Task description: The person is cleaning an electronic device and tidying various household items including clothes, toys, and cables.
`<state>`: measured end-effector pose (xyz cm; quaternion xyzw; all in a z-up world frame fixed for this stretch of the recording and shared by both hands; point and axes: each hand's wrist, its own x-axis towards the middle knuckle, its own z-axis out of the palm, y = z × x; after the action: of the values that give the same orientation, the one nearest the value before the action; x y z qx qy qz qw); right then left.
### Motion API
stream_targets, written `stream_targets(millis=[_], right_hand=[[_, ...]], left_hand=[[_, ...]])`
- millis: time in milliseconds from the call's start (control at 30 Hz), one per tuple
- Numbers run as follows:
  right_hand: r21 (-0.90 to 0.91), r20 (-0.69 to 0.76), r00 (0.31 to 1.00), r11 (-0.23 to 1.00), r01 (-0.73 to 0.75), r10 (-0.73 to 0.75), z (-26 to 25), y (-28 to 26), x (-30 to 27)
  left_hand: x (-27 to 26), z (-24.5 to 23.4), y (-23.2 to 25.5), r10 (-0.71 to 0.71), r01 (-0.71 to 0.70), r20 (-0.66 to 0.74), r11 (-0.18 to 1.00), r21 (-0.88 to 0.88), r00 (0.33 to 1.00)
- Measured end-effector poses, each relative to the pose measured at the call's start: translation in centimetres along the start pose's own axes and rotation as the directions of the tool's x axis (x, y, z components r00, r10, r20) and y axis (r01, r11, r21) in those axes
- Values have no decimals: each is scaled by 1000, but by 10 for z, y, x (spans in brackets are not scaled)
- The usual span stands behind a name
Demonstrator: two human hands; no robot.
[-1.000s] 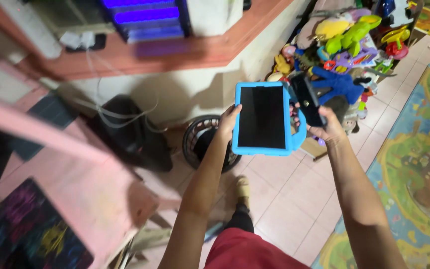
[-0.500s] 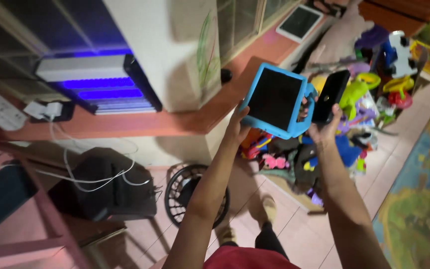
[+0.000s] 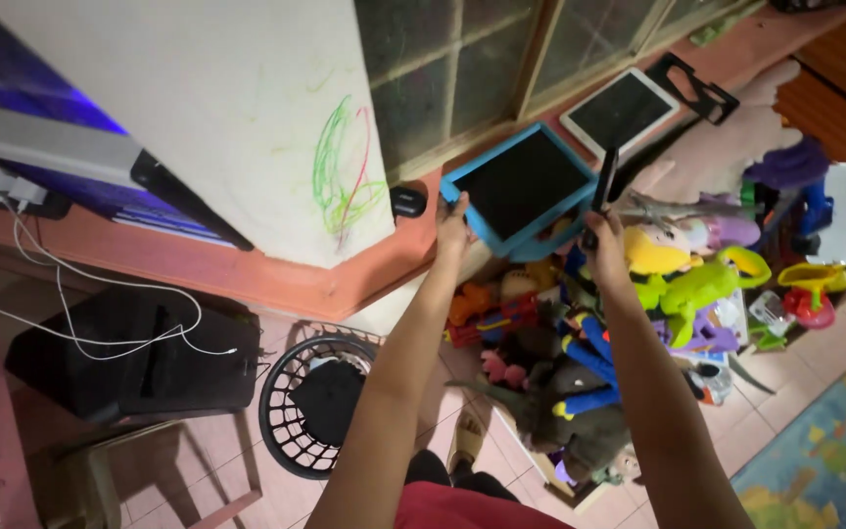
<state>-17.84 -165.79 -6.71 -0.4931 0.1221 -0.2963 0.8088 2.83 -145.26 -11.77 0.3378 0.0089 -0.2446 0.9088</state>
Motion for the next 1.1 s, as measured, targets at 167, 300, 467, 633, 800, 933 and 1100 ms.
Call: stream_targets(millis=[167,300,467,633,800,933,1100], right_hand=[[-245,-71,997,968,-56,39,26,7,9],[-456,87,993,883,111,-80,61,-17,13],[-595,-75,997,802,-49,4,63,-33,28],[-837,153,972,500,222,-176,88,-39,21],[-881,301,895,262,393,-329,171,-46,-20],[-876,436,868,111,470,-236,205,-13,-51],[-927,346,931,113,359,-118,227,0,-66]], left_hand=[[-5,37,27,657,-476,80,451,755,750],[-6,68,45,709,-259,13,240,936,705],[-36,100,70,733,-190,-3,180,965,680],[-64,100,90,712,-298,199,16,954,673],[-84,78,149,381,-117,359,-529,841,852],[-66,30,152,-71,-135,230,-951,278,971],[-66,23,162,-155,-166,403,-986,-7,902]])
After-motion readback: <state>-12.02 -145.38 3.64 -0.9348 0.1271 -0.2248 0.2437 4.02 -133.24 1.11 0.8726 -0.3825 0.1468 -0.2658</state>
